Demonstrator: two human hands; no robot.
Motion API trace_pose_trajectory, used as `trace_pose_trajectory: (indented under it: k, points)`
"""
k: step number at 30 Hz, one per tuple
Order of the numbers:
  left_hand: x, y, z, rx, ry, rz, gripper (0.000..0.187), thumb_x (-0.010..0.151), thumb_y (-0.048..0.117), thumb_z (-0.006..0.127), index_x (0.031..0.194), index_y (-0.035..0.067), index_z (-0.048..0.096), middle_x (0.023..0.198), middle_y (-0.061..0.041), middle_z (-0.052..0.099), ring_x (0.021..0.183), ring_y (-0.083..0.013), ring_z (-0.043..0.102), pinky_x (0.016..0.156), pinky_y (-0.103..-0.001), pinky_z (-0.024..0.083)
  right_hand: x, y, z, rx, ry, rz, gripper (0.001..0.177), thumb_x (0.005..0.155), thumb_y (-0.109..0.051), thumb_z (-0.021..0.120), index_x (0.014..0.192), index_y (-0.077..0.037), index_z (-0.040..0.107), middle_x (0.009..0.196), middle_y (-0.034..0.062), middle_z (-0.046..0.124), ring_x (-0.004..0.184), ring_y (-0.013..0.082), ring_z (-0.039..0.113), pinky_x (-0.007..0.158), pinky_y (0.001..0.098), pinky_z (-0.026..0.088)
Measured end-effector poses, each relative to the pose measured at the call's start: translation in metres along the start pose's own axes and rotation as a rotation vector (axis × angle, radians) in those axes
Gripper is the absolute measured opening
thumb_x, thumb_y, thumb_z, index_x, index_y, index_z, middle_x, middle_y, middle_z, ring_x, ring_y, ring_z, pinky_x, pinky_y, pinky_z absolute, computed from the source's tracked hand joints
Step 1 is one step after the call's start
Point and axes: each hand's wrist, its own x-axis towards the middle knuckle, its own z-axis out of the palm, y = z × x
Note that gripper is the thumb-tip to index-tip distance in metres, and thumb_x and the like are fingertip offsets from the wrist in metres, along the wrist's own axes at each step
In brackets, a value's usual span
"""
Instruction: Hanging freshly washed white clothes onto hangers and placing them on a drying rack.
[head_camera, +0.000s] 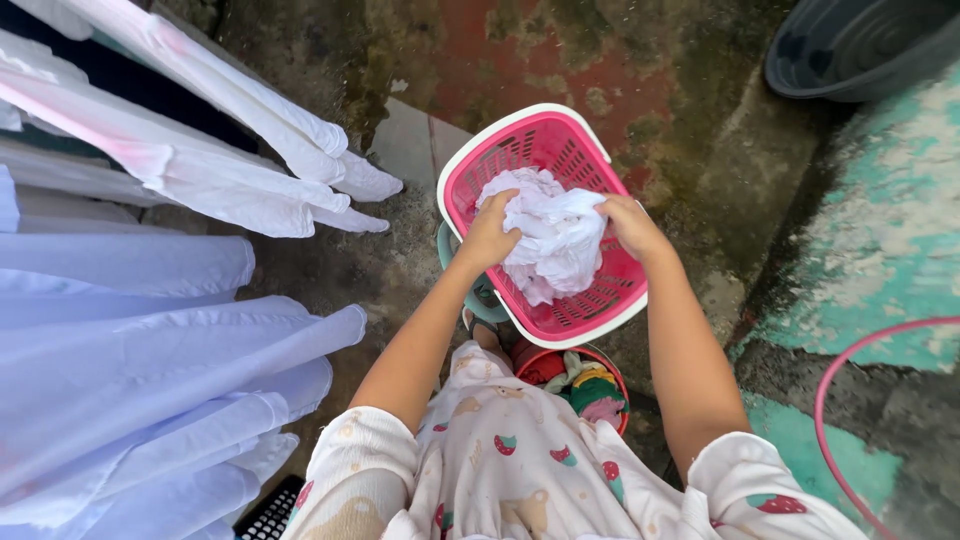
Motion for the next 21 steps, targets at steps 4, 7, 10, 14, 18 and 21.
trace_pose_trajectory:
  k: [4, 7, 10, 14, 18, 21]
  points:
    - [0.002, 0.07, -0.018, 0.02, -0.056, 0.365, 0.069, 0.08, 0.008, 0.078, 0.143, 0.001, 0.051, 0.137, -0.024, 0.055, 0.123, -0.0433, 0.058, 0.104, -0.045, 0.046, -0.047, -0.085, 0.016, 0.281, -0.026, -0.014, 0.034, 0.095, -0.016, 0.058, 0.114, 0.012, 0.065, 0.108, 0.0168, 0.072, 0.098, 0.0237, 0.07, 0.091, 0.0375, 0.054]
    - [0.013, 0.106, -0.024, -0.086, -0.22, 0.393, 0.052, 0.086, 0.011, 0.078, 0.133, 0.003, 0.06, 0.126, -0.019, 0.065, 0.118, -0.0353, 0.065, 0.102, -0.04, 0.049, -0.083, -0.144, 0.032, 0.283, -0.09, -0.128, 0.039, 0.089, -0.017, 0.055, 0.115, 0.01, 0.067, 0.109, 0.0162, 0.074, 0.1, 0.0221, 0.071, 0.094, 0.0339, 0.055]
    - [0.019, 0.158, -0.046, -0.258, -0.287, 0.317, 0.037, 0.09, 0.007, 0.066, 0.127, 0.005, 0.065, 0.116, -0.014, 0.073, 0.112, -0.0261, 0.071, 0.099, -0.035, 0.053, -0.112, -0.174, 0.049, 0.279, -0.04, -0.261, 0.032, 0.095, -0.019, 0.058, 0.11, 0.005, 0.071, 0.107, 0.0125, 0.075, 0.098, 0.0204, 0.07, 0.09, 0.0326, 0.054]
    - [0.023, 0.223, -0.067, -0.279, -0.2, 0.35, 0.033, 0.091, 0.004, 0.056, 0.123, 0.006, 0.06, 0.11, -0.013, 0.072, 0.107, -0.0218, 0.071, 0.094, -0.034, 0.054, -0.139, -0.207, 0.1, -0.529, 0.26, -0.551, 0.042, 0.081, -0.01, 0.082, 0.114, 0.002, 0.058, 0.111, 0.0133, 0.067, 0.1, 0.0223, 0.063, 0.087, 0.036, 0.051]
    - [0.022, 0.248, -0.072, -0.26, -0.088, 0.368, 0.022, 0.094, 0.005, 0.058, 0.117, 0.005, 0.06, 0.103, -0.012, 0.071, 0.1, -0.0188, 0.07, 0.091, -0.033, 0.056, -0.111, -0.141, 0.117, -0.864, 0.61, -0.779, 0.052, 0.08, -0.004, 0.077, 0.128, -0.001, 0.056, 0.114, 0.0212, 0.062, 0.108, 0.038, 0.062, 0.094, 0.0409, 0.05]
    - [0.023, 0.262, -0.099, -0.494, 0.0, 0.356, 0.023, 0.096, 0.006, 0.058, 0.118, 0.004, 0.061, 0.106, -0.007, 0.069, 0.101, -0.0153, 0.066, 0.091, -0.031, 0.054, -0.093, -0.085, 0.123, -0.621, 0.664, -0.686, 0.045, 0.092, -0.007, 0.076, 0.131, 0.002, 0.056, 0.119, 0.0241, 0.06, 0.114, 0.0397, 0.06, 0.097, 0.0414, 0.048]
